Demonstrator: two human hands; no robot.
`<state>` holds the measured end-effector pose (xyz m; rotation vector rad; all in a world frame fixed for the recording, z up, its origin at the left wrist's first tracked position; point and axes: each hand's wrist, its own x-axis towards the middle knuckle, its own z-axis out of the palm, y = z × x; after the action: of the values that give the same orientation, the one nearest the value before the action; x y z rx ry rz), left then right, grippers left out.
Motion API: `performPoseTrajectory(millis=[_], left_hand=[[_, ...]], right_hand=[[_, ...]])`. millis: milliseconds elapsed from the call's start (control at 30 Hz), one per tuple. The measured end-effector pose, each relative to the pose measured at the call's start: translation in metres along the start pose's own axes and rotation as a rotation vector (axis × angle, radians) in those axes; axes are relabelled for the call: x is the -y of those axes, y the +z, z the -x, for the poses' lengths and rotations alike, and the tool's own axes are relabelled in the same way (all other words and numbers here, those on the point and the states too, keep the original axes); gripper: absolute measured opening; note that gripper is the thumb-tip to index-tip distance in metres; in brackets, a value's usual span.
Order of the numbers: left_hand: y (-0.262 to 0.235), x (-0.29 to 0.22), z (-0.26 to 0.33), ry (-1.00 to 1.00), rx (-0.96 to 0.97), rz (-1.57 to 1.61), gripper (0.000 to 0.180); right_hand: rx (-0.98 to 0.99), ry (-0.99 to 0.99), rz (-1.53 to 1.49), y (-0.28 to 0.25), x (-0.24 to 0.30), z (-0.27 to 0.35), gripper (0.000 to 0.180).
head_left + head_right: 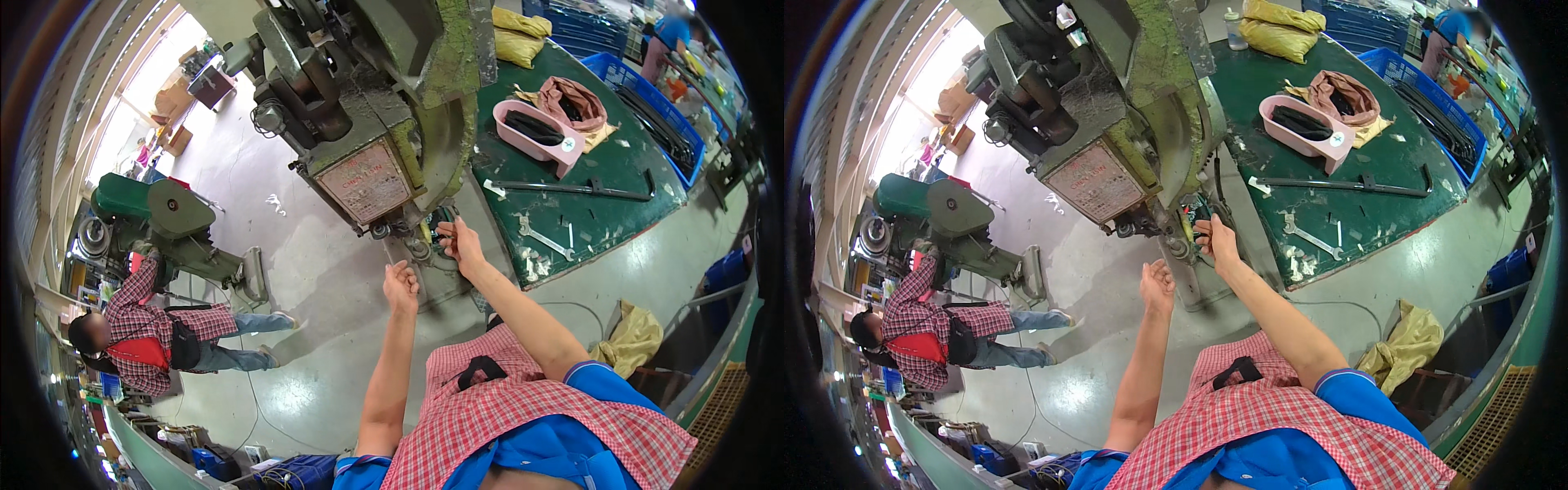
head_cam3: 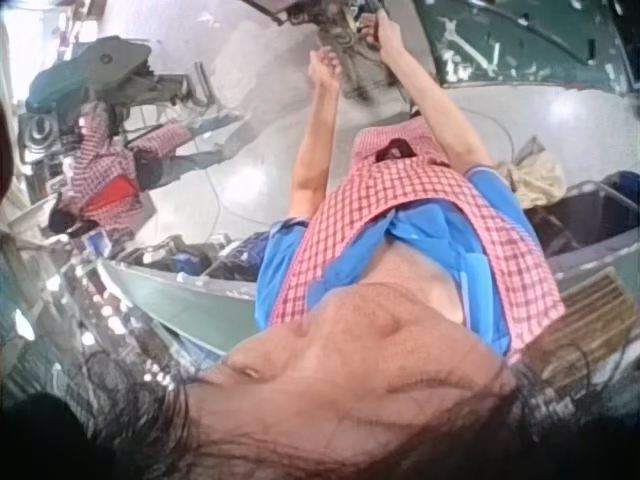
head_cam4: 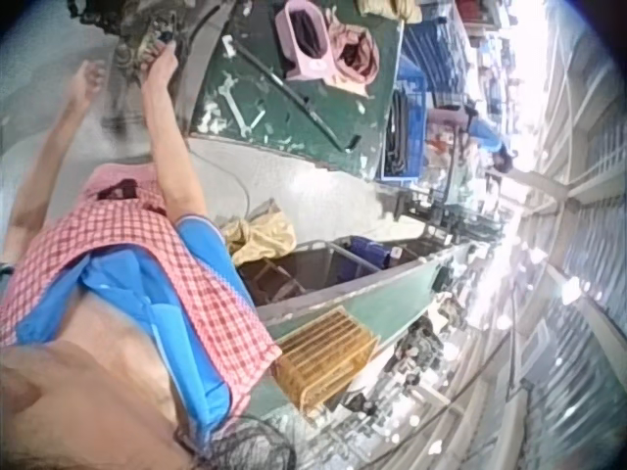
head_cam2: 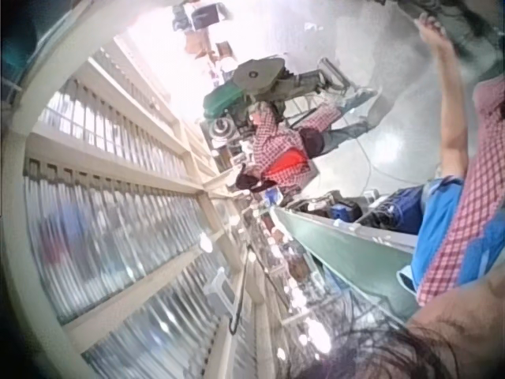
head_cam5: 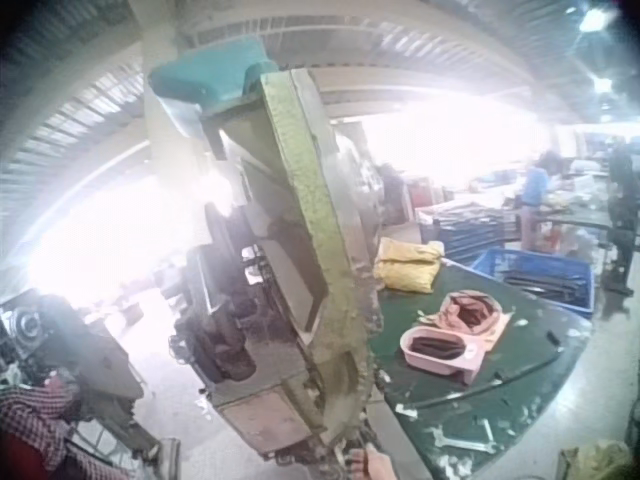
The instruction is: The person repeatedly picks small dark parts from a cloth bag, places them into a press machine, operates the lever to process them, and then removes the processed parts. The cycle continues with the person handling parts one at a time.
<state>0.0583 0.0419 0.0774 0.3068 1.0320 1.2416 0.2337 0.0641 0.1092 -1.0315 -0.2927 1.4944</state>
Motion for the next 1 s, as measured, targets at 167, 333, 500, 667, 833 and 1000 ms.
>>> performPoseTrajectory(millis=[167, 333, 500, 667, 833, 1000], left_hand=[[0.027, -0.008, 0.004, 0.048, 0.064, -0.039, 0.047], [0.070, -0.030, 0.005, 0.157, 0.127, -0.146, 0.048], [0.073, -0.037, 0.004, 0.161, 0.119, -0.257, 0.039], [0.084, -0.030, 0.038, 0.282, -0.024, -0.107, 0.025], [0.099, -0.005, 0.108, 0.361, -0.065, -0.271, 0.018], [0.147, 0.033, 0.129, 0.399, -0.004, -0.435, 0.016]], right_hand=[[0.039, 0.003, 0.079, 0.016, 0.004, 0.001, 0.048], [0.170, 0.015, 0.133, 0.048, 0.006, 0.009, 0.041], [0.182, -0.045, 0.104, 0.050, 0.001, 0.003, 0.035], [0.255, 0.244, -0.498, 0.021, 0.013, 0.014, 0.038], [0.441, 0.285, -0.507, -0.021, 0.064, 0.063, 0.045], [0.431, 0.257, -0.436, -0.051, 0.100, 0.073, 0.042]])
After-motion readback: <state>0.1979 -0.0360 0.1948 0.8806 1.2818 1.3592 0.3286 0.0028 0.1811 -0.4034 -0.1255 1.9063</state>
